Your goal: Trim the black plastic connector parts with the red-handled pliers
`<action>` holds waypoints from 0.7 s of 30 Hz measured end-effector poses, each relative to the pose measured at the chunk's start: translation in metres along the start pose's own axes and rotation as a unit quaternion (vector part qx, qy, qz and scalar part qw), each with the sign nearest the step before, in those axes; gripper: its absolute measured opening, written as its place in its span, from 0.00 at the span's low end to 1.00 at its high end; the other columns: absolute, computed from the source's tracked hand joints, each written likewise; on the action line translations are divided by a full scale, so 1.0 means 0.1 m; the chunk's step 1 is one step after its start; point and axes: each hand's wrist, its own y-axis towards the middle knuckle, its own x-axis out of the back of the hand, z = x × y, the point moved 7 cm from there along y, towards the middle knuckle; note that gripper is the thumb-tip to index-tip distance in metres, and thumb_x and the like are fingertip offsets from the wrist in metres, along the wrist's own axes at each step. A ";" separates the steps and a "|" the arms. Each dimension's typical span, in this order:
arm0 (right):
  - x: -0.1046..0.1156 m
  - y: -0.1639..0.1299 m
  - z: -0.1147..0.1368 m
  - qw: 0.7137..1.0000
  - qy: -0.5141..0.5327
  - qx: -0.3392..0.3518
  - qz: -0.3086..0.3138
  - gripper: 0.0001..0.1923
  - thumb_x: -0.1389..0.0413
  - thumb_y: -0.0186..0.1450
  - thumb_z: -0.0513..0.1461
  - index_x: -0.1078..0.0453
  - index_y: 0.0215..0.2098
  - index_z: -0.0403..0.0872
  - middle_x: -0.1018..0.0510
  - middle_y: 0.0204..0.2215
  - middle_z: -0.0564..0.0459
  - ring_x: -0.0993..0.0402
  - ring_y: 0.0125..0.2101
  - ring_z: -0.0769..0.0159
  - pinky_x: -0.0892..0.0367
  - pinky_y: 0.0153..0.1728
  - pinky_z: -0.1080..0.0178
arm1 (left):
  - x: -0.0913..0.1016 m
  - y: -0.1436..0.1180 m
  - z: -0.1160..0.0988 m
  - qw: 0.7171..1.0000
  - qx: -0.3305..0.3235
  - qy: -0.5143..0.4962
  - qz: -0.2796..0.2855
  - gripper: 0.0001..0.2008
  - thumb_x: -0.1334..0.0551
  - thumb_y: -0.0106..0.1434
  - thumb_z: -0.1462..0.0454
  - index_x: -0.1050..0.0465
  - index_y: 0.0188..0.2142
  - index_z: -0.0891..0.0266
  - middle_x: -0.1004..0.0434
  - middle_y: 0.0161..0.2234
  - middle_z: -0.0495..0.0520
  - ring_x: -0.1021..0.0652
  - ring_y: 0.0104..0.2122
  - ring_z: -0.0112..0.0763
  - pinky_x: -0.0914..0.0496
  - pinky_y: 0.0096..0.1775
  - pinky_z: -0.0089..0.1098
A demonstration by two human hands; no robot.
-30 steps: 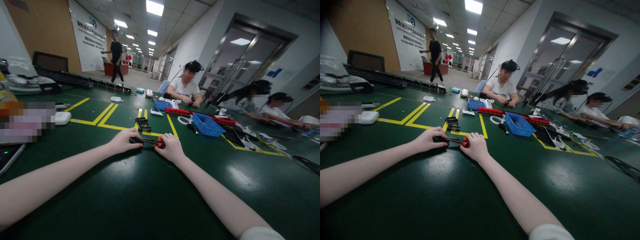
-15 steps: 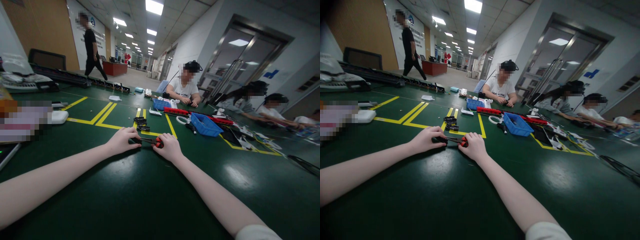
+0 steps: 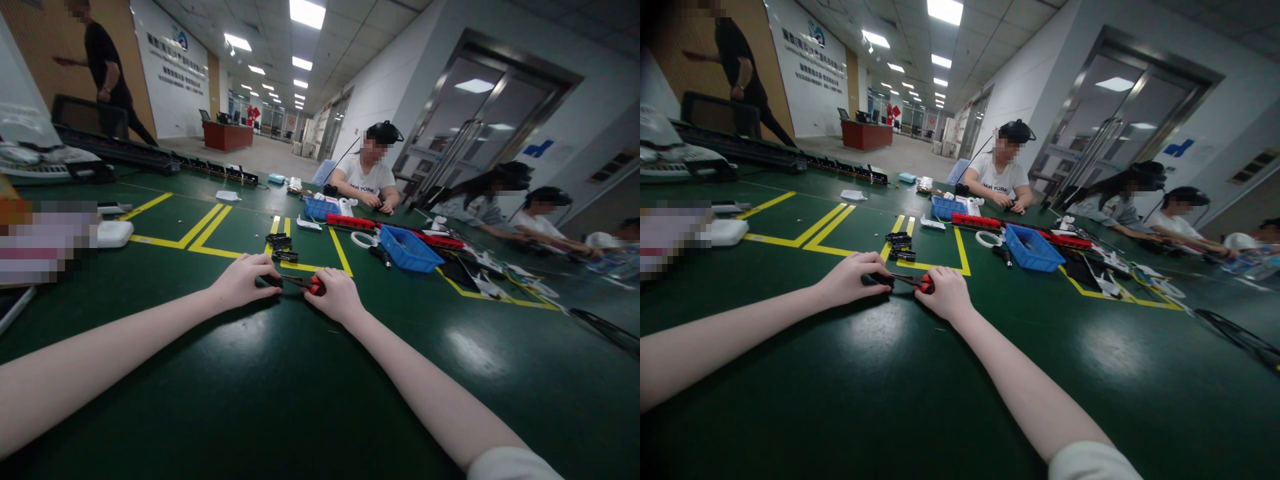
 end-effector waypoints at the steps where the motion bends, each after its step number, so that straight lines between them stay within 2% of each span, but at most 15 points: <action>1: 0.00 0.00 0.00 1.000 0.001 0.000 0.001 0.13 0.42 0.60 0.49 0.34 0.31 0.48 0.26 0.31 0.51 0.32 0.33 0.61 0.41 0.34 0.61 | 0.00 0.00 0.01 1.000 0.003 -0.005 -0.001 0.11 0.36 0.62 0.54 0.23 0.38 0.58 0.25 0.39 0.52 0.24 0.39 0.37 0.36 0.41 0.36; 13: -0.01 0.01 0.00 1.000 0.021 0.003 0.002 0.12 0.42 0.59 0.47 0.36 0.29 0.48 0.28 0.29 0.52 0.33 0.31 0.63 0.42 0.30 0.63 | 0.02 0.01 0.02 0.999 0.023 -0.034 -0.011 0.11 0.34 0.60 0.54 0.23 0.38 0.57 0.24 0.39 0.52 0.24 0.39 0.37 0.35 0.42 0.37; 19: 0.01 0.02 0.04 1.000 0.001 0.026 0.001 0.11 0.42 0.59 0.46 0.35 0.30 0.48 0.27 0.30 0.51 0.32 0.31 0.61 0.41 0.31 0.62 | 0.02 0.04 0.12 0.989 0.064 -0.135 -0.020 0.11 0.36 0.63 0.55 0.22 0.35 0.60 0.24 0.34 0.52 0.23 0.35 0.33 0.32 0.38 0.33; 21: 0.02 0.03 0.04 0.999 -0.003 0.032 -0.006 0.11 0.42 0.59 0.46 0.34 0.32 0.47 0.27 0.30 0.50 0.31 0.32 0.60 0.40 0.31 0.61 | 0.03 0.05 0.12 0.987 0.055 -0.151 -0.023 0.11 0.35 0.62 0.55 0.22 0.35 0.61 0.24 0.34 0.52 0.23 0.35 0.34 0.31 0.39 0.33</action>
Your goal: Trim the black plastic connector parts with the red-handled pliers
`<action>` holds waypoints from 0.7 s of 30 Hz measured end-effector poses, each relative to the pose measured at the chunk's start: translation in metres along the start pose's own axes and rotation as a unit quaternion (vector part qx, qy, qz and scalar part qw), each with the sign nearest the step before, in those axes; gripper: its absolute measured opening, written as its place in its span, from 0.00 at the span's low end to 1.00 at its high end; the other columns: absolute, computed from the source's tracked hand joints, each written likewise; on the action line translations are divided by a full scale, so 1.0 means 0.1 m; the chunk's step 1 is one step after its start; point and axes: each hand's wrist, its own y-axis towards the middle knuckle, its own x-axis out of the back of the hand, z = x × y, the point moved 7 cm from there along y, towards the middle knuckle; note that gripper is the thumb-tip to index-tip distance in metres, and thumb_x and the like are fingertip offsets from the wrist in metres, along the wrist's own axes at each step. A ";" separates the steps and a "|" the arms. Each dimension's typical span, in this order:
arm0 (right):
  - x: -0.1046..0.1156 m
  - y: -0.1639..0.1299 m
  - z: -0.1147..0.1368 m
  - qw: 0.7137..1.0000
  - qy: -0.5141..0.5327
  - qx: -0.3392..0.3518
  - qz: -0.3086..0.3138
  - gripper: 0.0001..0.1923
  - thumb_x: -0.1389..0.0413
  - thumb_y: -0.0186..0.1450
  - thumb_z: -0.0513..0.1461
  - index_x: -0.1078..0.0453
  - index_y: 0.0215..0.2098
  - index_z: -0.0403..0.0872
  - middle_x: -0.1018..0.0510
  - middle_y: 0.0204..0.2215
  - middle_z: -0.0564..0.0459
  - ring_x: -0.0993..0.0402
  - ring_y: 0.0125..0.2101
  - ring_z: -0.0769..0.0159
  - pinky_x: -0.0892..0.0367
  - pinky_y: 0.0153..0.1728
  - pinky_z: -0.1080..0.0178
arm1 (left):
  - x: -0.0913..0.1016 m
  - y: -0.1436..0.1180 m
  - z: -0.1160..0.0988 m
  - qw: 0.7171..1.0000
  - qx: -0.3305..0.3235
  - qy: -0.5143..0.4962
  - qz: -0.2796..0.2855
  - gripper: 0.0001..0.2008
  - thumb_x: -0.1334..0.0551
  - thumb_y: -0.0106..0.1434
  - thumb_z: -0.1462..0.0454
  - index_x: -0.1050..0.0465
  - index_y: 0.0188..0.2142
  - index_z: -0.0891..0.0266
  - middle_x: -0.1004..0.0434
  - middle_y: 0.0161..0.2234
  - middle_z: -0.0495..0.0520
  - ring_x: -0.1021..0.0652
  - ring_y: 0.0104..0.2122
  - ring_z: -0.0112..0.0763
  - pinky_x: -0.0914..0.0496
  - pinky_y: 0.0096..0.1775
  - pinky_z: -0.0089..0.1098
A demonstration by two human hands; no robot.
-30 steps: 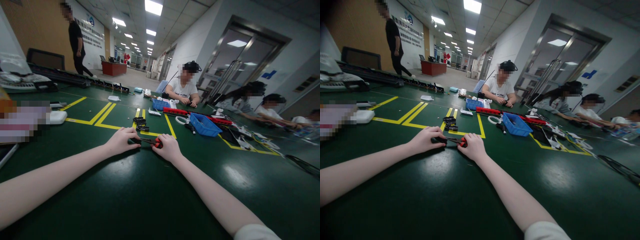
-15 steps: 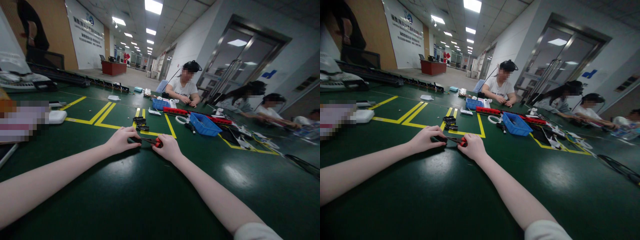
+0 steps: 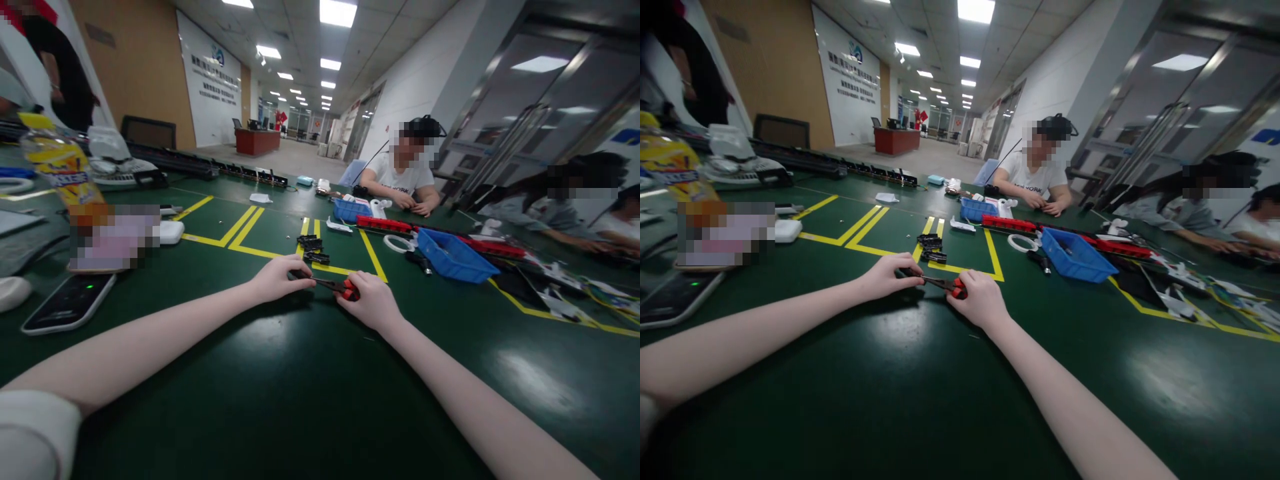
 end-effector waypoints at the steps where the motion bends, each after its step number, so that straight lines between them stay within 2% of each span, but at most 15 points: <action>1: 0.01 0.00 -0.01 1.000 -0.003 0.000 -0.007 0.11 0.42 0.59 0.47 0.33 0.33 0.48 0.26 0.31 0.50 0.31 0.33 0.60 0.40 0.32 0.61 | 0.00 0.00 -0.01 1.000 -0.007 -0.005 0.001 0.11 0.35 0.62 0.56 0.22 0.36 0.61 0.24 0.34 0.52 0.23 0.36 0.34 0.31 0.39 0.33; 5: 0.02 0.02 -0.05 1.000 -0.016 -0.008 -0.026 0.13 0.44 0.60 0.49 0.32 0.35 0.48 0.25 0.32 0.50 0.30 0.34 0.58 0.40 0.33 0.60 | 0.02 0.01 -0.03 1.000 -0.023 -0.019 -0.004 0.09 0.33 0.60 0.58 0.22 0.37 0.62 0.26 0.35 0.53 0.24 0.37 0.34 0.30 0.42 0.34; 10: -0.01 0.04 -0.06 0.999 -0.031 0.000 -0.021 0.15 0.45 0.61 0.51 0.32 0.36 0.48 0.25 0.34 0.49 0.29 0.36 0.57 0.39 0.35 0.59 | 0.03 0.01 -0.03 0.999 -0.034 -0.020 -0.019 0.10 0.32 0.59 0.59 0.22 0.38 0.62 0.26 0.36 0.53 0.24 0.36 0.33 0.30 0.41 0.34; 14: 0.01 0.05 -0.06 0.998 -0.038 0.010 -0.041 0.16 0.45 0.61 0.51 0.32 0.35 0.48 0.25 0.34 0.48 0.29 0.36 0.57 0.39 0.35 0.58 | 0.04 0.01 -0.04 0.999 -0.050 -0.014 -0.016 0.10 0.31 0.59 0.60 0.22 0.38 0.63 0.26 0.36 0.53 0.24 0.37 0.33 0.30 0.41 0.33; 21: -0.01 0.07 -0.07 0.999 -0.032 0.021 -0.037 0.17 0.47 0.61 0.53 0.32 0.37 0.48 0.24 0.33 0.47 0.29 0.35 0.56 0.39 0.34 0.58 | 0.05 0.02 -0.02 0.998 -0.053 -0.012 -0.022 0.10 0.32 0.59 0.60 0.22 0.38 0.63 0.26 0.37 0.54 0.24 0.37 0.32 0.29 0.42 0.33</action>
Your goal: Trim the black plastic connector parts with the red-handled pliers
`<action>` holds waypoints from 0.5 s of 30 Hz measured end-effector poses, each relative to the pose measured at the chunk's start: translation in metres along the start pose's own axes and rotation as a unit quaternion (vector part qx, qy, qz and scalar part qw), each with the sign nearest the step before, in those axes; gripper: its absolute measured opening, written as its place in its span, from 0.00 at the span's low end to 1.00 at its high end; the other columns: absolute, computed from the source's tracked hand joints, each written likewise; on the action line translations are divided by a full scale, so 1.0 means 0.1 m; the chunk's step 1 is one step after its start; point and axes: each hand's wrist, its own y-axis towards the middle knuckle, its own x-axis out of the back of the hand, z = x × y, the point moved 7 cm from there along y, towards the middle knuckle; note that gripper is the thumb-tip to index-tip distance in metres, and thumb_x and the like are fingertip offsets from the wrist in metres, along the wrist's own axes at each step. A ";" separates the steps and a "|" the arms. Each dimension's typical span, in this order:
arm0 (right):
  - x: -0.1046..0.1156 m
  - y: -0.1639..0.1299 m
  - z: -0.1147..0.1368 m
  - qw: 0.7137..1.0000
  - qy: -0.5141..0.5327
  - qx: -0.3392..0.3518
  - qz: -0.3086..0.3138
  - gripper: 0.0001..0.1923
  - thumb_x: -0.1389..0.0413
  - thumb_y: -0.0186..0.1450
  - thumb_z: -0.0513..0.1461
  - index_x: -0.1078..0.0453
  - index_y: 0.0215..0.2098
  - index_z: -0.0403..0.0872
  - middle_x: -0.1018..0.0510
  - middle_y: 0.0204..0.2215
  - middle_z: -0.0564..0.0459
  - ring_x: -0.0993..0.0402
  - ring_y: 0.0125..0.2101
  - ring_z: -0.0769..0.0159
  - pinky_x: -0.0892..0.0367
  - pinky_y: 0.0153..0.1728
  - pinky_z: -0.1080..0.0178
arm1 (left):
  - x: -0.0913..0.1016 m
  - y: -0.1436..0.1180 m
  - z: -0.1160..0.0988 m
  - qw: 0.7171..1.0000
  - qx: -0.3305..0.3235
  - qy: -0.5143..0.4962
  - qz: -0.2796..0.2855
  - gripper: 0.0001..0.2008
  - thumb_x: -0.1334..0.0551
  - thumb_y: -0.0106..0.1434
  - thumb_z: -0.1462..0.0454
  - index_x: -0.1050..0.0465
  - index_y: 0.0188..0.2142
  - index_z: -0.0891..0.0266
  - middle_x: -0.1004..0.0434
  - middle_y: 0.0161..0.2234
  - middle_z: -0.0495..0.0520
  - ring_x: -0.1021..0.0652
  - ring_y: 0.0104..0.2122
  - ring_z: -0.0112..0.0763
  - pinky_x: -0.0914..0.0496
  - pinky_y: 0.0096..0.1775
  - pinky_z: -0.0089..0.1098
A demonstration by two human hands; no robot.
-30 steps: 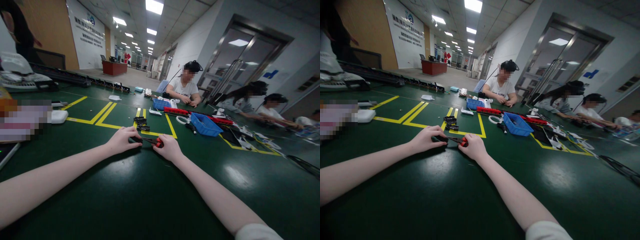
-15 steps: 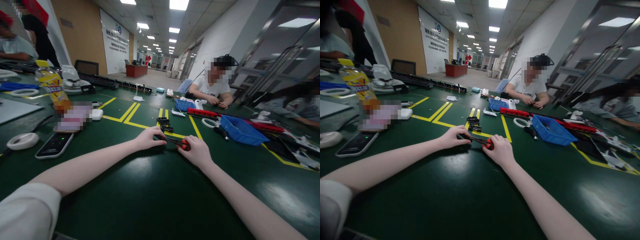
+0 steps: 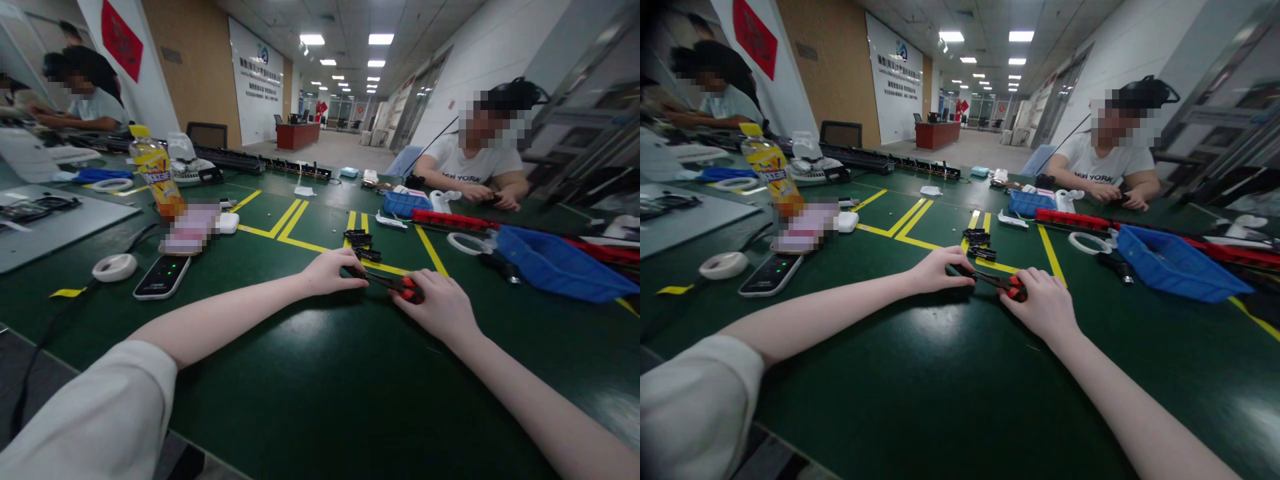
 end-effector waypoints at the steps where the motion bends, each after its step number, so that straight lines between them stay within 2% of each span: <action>1: 0.00 0.00 0.00 1.000 -0.002 0.000 -0.002 0.18 0.47 0.61 0.53 0.32 0.36 0.48 0.25 0.33 0.47 0.29 0.35 0.56 0.39 0.33 0.58 | 0.00 0.00 0.00 1.000 -0.001 0.000 -0.002 0.10 0.31 0.59 0.60 0.22 0.38 0.63 0.26 0.37 0.54 0.23 0.37 0.33 0.29 0.42 0.33; 15: 0.02 0.01 -0.01 0.999 -0.031 0.005 -0.018 0.18 0.47 0.62 0.53 0.32 0.35 0.47 0.26 0.33 0.46 0.31 0.34 0.56 0.42 0.32 0.58 | 0.02 0.01 -0.01 1.000 -0.012 0.019 -0.009 0.10 0.32 0.60 0.59 0.22 0.38 0.63 0.26 0.37 0.54 0.24 0.36 0.32 0.30 0.41 0.32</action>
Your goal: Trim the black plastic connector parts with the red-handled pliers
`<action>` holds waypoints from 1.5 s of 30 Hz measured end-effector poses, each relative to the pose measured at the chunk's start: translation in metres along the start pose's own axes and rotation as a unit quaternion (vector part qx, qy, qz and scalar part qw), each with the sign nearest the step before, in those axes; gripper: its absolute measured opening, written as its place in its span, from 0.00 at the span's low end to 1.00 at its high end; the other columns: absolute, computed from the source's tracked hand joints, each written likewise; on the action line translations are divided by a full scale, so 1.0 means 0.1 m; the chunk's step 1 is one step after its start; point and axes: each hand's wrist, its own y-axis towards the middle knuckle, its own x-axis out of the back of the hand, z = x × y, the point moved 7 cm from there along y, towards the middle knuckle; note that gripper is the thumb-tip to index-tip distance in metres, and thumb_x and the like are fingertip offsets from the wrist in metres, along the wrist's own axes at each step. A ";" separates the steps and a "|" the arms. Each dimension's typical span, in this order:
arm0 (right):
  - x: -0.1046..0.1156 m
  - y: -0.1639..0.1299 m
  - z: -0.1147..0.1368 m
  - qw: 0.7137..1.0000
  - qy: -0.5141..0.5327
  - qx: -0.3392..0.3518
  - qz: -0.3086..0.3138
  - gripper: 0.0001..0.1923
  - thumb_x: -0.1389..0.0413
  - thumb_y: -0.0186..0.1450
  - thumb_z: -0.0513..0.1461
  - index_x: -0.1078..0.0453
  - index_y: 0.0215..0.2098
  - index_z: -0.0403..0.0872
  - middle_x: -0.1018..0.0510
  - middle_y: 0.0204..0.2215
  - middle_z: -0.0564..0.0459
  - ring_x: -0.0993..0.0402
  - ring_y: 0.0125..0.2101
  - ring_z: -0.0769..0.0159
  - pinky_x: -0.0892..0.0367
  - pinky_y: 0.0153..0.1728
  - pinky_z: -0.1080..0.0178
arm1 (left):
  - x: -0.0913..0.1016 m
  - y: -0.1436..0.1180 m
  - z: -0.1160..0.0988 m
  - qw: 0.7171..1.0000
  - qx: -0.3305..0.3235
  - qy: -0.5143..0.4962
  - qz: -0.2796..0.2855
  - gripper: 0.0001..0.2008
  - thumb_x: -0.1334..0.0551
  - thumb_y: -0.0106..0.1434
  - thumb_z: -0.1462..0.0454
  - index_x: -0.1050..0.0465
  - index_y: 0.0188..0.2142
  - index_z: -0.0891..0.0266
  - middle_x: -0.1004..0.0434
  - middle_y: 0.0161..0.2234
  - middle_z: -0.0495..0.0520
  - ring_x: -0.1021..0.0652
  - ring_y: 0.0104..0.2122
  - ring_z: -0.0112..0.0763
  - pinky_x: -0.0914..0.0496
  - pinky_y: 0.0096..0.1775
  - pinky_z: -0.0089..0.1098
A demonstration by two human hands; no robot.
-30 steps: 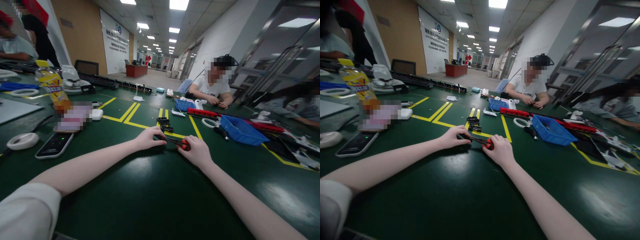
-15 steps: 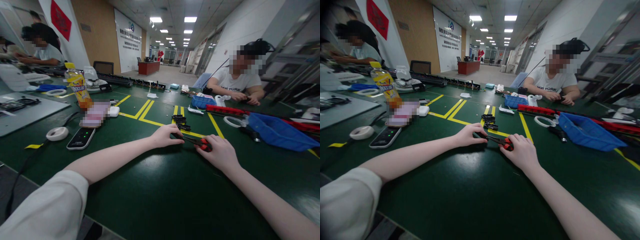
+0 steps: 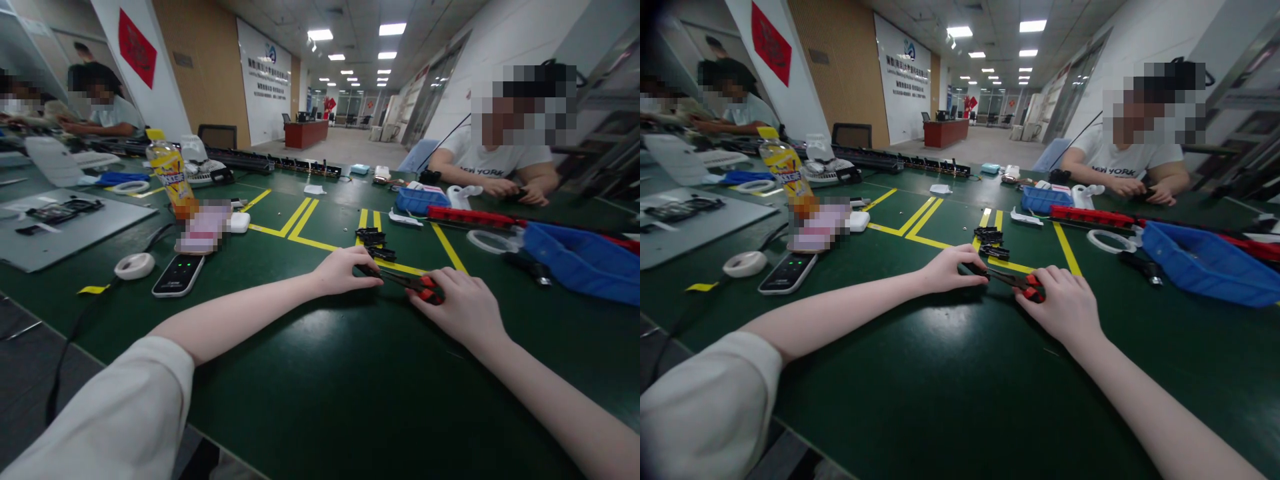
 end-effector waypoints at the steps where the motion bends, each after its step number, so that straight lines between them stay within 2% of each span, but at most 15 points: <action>1: 0.00 0.00 -0.01 1.000 -0.004 0.000 -0.002 0.19 0.47 0.61 0.54 0.32 0.35 0.47 0.26 0.33 0.46 0.31 0.34 0.56 0.42 0.32 0.58 | 0.00 0.00 0.00 1.000 -0.002 0.001 0.000 0.10 0.32 0.60 0.59 0.22 0.38 0.63 0.26 0.37 0.54 0.24 0.36 0.32 0.30 0.41 0.32; 12: -0.08 0.00 -0.04 1.000 -0.011 0.009 0.006 0.20 0.47 0.62 0.55 0.32 0.34 0.47 0.26 0.32 0.48 0.31 0.32 0.58 0.42 0.31 0.59 | -0.01 0.00 -0.02 0.999 0.006 0.030 0.016 0.11 0.33 0.60 0.58 0.22 0.39 0.63 0.25 0.37 0.53 0.23 0.37 0.31 0.30 0.41 0.30; 23: -0.06 0.00 -0.04 1.000 0.005 0.007 0.018 0.20 0.48 0.62 0.54 0.31 0.34 0.46 0.25 0.32 0.47 0.30 0.32 0.57 0.39 0.31 0.58 | -0.02 0.00 -0.02 0.998 0.013 0.056 0.027 0.11 0.33 0.61 0.58 0.22 0.39 0.63 0.25 0.37 0.52 0.23 0.37 0.32 0.30 0.40 0.29; 36: -0.12 0.03 -0.12 0.997 0.079 0.000 0.018 0.23 0.47 0.60 0.57 0.29 0.38 0.48 0.22 0.33 0.43 0.26 0.33 0.48 0.32 0.31 0.50 | -0.03 0.02 -0.02 0.995 0.022 0.086 0.052 0.13 0.34 0.62 0.56 0.23 0.41 0.62 0.24 0.39 0.52 0.23 0.40 0.32 0.33 0.44 0.32; 39: -0.16 0.02 -0.14 0.995 0.091 0.005 0.028 0.22 0.47 0.60 0.56 0.28 0.38 0.48 0.22 0.36 0.42 0.25 0.35 0.46 0.30 0.33 0.48 | -0.05 0.02 -0.03 0.992 0.027 0.103 0.067 0.13 0.34 0.61 0.56 0.23 0.41 0.61 0.24 0.41 0.52 0.24 0.42 0.33 0.35 0.46 0.35; 45: -0.22 -0.03 -0.19 0.995 0.092 0.020 0.025 0.21 0.46 0.60 0.56 0.27 0.38 0.48 0.21 0.39 0.41 0.24 0.38 0.44 0.29 0.35 0.45 | -0.04 0.03 -0.03 0.992 0.049 0.093 0.069 0.14 0.34 0.62 0.55 0.24 0.44 0.59 0.24 0.41 0.50 0.24 0.42 0.32 0.37 0.45 0.34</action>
